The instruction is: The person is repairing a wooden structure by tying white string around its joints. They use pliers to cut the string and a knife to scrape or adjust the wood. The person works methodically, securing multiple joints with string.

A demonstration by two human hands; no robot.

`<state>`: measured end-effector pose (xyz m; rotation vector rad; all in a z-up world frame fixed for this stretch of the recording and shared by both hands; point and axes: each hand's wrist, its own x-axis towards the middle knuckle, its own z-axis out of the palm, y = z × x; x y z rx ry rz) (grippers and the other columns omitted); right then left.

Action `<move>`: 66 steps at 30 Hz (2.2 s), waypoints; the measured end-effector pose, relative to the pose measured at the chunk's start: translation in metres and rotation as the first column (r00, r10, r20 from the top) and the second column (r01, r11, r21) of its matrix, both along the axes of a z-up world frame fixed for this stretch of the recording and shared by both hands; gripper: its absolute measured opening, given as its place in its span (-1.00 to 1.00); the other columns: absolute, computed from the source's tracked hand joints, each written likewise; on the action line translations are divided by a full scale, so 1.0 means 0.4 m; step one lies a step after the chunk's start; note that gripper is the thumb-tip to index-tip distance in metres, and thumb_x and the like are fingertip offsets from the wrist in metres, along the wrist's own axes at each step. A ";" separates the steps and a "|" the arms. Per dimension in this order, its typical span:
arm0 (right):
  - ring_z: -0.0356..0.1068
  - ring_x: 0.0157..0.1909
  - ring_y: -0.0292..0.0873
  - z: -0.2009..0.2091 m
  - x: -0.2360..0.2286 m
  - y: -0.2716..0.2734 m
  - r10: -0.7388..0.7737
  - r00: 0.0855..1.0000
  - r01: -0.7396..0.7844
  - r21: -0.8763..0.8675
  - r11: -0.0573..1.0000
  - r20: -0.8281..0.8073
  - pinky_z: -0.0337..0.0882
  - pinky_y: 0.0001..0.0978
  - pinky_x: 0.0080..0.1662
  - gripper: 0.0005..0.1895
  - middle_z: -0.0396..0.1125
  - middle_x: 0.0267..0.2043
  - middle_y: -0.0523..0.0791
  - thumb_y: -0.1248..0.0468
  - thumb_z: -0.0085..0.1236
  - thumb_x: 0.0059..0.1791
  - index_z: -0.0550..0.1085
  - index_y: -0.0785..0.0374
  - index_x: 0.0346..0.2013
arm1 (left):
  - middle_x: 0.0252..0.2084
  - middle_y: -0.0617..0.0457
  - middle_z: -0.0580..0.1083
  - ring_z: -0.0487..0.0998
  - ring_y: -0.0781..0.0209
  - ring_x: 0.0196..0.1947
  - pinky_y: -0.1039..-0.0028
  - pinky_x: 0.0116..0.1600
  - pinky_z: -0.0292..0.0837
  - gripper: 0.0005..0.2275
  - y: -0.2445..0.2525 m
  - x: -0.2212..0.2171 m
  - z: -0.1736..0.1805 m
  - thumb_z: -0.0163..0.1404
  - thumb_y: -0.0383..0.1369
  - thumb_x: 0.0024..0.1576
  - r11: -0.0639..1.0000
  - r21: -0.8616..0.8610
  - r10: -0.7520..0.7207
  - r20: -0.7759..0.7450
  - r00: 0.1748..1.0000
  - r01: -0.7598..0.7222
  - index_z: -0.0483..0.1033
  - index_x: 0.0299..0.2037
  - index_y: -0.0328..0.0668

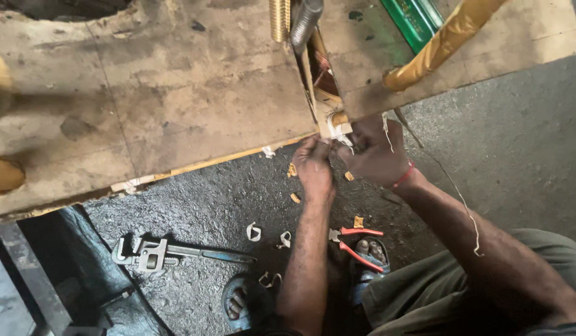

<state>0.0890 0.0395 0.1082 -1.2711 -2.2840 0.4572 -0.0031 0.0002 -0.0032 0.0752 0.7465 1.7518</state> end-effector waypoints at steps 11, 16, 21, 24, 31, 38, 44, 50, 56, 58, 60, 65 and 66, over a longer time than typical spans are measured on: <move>0.35 -0.49 -0.07 -0.016 0.004 -0.012 0.019 0.925 -0.113 0.226 0.968 0.380 0.30 -0.10 -0.41 -0.73 0.33 -0.54 -0.11 0.17 0.35 -0.22 0.42 0.13 -0.66 | -0.35 0.09 0.53 0.50 0.33 -0.35 0.54 -0.18 0.43 -0.95 0.009 0.023 -0.050 0.06 -0.61 0.18 0.998 0.044 0.052 -0.120 0.991 -0.047 0.58 -0.27 -0.34; 0.41 -0.48 -0.12 0.018 -0.026 -0.088 0.349 0.718 -0.240 -0.256 0.936 0.602 0.36 -0.26 -0.46 -0.87 0.40 -0.51 -0.14 0.33 0.26 -0.30 0.53 0.08 -0.50 | -0.32 0.03 0.58 0.56 0.27 -0.32 0.47 -0.10 0.50 -0.91 0.003 -0.020 -0.028 0.04 -0.53 0.21 0.999 -0.001 -0.039 0.034 0.999 0.039 0.61 -0.18 -0.37; 0.34 -0.50 -0.20 0.034 0.029 -0.085 -0.015 0.988 0.012 0.020 1.000 0.154 0.32 -0.31 -0.42 -0.82 0.34 -0.47 -0.07 0.25 0.43 -0.07 0.55 0.22 -0.34 | -0.37 -0.07 0.58 0.53 0.19 -0.45 0.34 -0.26 0.48 -0.88 -0.009 -0.028 -0.039 0.04 -0.46 0.25 0.991 0.018 -0.133 0.006 0.991 0.133 0.61 -0.20 -0.39; 0.31 -0.46 -0.24 0.040 0.041 -0.049 -0.035 0.991 0.032 -0.025 0.999 -0.129 0.31 -0.39 -0.41 -0.75 0.42 -0.27 -0.06 0.39 0.27 -0.06 0.56 0.28 -0.08 | -0.33 -0.03 0.59 0.56 0.26 -0.36 0.41 -0.12 0.54 -0.89 -0.005 -0.016 -0.026 0.06 -0.48 0.23 0.996 -0.025 -0.093 -0.098 0.991 0.091 0.62 -0.15 -0.35; 0.31 -0.46 -0.17 0.044 0.012 -0.012 0.085 0.995 -0.088 -0.075 0.993 -0.045 0.28 -0.32 -0.38 -0.81 0.40 -0.33 -0.06 0.39 0.30 -0.08 0.56 0.28 -0.17 | -0.34 -0.02 0.59 0.53 0.30 -0.40 0.49 -0.23 0.48 -0.87 -0.011 -0.018 -0.002 0.05 -0.51 0.25 0.997 0.013 -0.071 -0.231 0.970 0.076 0.63 -0.09 -0.38; 0.35 -0.46 -0.08 0.023 0.000 -0.003 -0.139 0.988 0.153 -0.302 0.941 0.068 0.36 -0.24 -0.38 -0.73 0.39 -0.49 -0.07 0.18 0.38 -0.15 0.50 0.29 -0.36 | -0.32 0.01 0.59 0.56 0.30 -0.36 0.48 -0.13 0.53 -0.90 -0.012 0.009 -0.004 0.03 -0.54 0.25 0.996 0.080 -0.030 -0.117 0.993 0.039 0.62 -0.16 -0.41; 0.39 -0.46 0.00 0.017 -0.014 -0.102 0.047 0.996 -0.044 -0.030 0.999 0.076 0.39 -0.17 -0.36 -0.84 0.37 -0.42 0.01 0.25 0.20 -0.13 0.43 0.28 -0.46 | -0.37 0.03 0.57 0.54 0.32 -0.39 0.55 -0.22 0.44 -0.94 -0.010 -0.012 0.014 0.07 -0.52 0.23 0.997 -0.021 -0.072 0.008 0.997 0.072 0.61 -0.22 -0.35; 0.36 -0.50 0.01 -0.015 0.051 -0.129 -0.086 0.973 0.132 -0.210 0.969 0.215 0.37 -0.13 -0.36 -0.77 0.32 -0.53 0.05 0.26 0.20 -0.15 0.36 0.29 -0.57 | -0.40 0.10 0.56 0.47 0.39 -0.44 0.59 -0.34 0.35 -0.94 -0.023 -0.010 0.005 0.20 -0.50 0.13 0.985 -0.117 -0.166 -0.408 0.898 0.129 0.63 -0.25 -0.33; 0.41 -0.30 -0.24 -0.008 0.076 -0.060 -0.363 0.921 0.263 -0.462 0.847 -0.141 0.52 -0.29 -0.29 -0.78 0.38 -0.30 -0.12 0.26 0.13 -0.01 0.41 0.28 -0.13 | -0.42 0.10 0.58 0.53 0.40 -0.47 0.58 -0.31 0.48 -0.89 -0.031 -0.005 0.035 0.14 -0.44 0.18 0.984 -0.066 -0.177 -0.449 0.876 0.165 0.65 -0.16 -0.29; 0.42 -0.24 -0.30 -0.010 0.076 -0.044 -0.473 0.835 0.196 -0.650 0.734 -0.282 0.58 -0.34 -0.24 -0.70 0.39 -0.22 -0.16 0.22 0.06 0.06 0.40 0.25 0.05 | -0.41 0.11 0.58 0.55 0.39 -0.46 0.57 -0.30 0.50 -0.90 -0.037 -0.008 0.027 0.12 -0.45 0.19 0.980 -0.046 -0.195 -0.421 0.886 0.194 0.64 -0.16 -0.26; 0.39 -0.26 -0.27 -0.013 0.076 -0.038 -0.580 0.756 0.142 -0.788 0.599 -0.304 0.58 -0.33 -0.18 -0.67 0.37 -0.21 -0.12 0.17 -0.01 0.15 0.37 0.28 0.16 | -0.42 0.10 0.58 0.56 0.36 -0.47 0.54 -0.31 0.53 -0.91 -0.043 -0.013 0.012 0.11 -0.43 0.19 0.971 -0.014 -0.225 -0.376 0.899 0.237 0.64 -0.18 -0.24; 0.42 -0.18 -0.31 0.000 0.075 -0.024 -0.538 0.787 0.134 -0.768 0.626 -0.301 0.64 -0.36 -0.18 -0.65 0.34 -0.15 -0.15 0.21 -0.04 0.10 0.34 0.28 0.16 | -0.45 0.02 0.56 0.44 0.29 -0.58 0.49 -0.47 0.38 -0.94 -0.030 -0.029 -0.015 0.18 -0.45 0.15 0.816 -0.147 -0.572 -0.347 0.743 0.560 0.65 -0.25 -0.26; 0.40 -0.18 -0.33 0.001 0.077 -0.024 -0.530 0.801 0.165 -0.747 0.643 -0.279 0.65 -0.38 -0.18 -0.65 0.32 -0.15 -0.14 0.20 -0.07 0.12 0.35 0.27 0.16 | -0.45 0.00 0.54 0.44 0.28 -0.56 0.47 -0.45 0.41 -0.91 -0.025 -0.029 -0.019 0.23 -0.44 0.14 0.855 -0.230 -0.516 -0.469 0.716 0.466 0.62 -0.29 -0.30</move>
